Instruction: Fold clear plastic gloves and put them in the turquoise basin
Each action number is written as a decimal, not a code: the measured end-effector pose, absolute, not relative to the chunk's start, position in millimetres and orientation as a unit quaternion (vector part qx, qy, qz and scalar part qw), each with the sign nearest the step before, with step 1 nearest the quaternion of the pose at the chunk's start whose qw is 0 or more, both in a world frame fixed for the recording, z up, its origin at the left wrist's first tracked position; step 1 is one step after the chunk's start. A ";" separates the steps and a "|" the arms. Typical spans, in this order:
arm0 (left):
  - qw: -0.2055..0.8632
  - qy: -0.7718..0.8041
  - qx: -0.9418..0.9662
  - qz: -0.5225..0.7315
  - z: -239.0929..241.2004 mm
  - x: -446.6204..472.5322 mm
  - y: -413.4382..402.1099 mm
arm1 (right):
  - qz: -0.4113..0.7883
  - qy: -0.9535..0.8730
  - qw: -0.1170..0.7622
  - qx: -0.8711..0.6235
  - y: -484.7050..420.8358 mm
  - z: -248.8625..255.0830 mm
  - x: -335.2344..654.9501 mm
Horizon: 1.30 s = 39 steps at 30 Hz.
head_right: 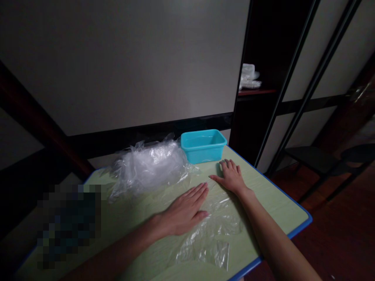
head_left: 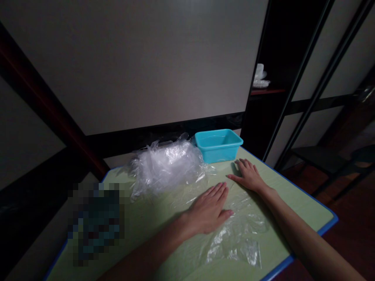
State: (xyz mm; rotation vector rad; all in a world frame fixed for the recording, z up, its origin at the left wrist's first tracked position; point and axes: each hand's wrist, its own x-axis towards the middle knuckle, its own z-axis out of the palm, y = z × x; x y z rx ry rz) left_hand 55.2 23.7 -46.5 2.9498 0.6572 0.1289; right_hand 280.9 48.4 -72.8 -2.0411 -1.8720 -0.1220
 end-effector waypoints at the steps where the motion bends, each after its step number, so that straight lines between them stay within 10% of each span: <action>1: 0.063 0.222 0.972 0.035 -44.7 48.0 21.0 | -0.042 -0.663 0.185 -0.725 48.5 -73.2 281.1; 39: 0.074 0.278 0.958 -0.014 -34.5 -15.5 3.2 | -0.049 -0.674 0.247 -0.695 -7.0 -75.6 306.4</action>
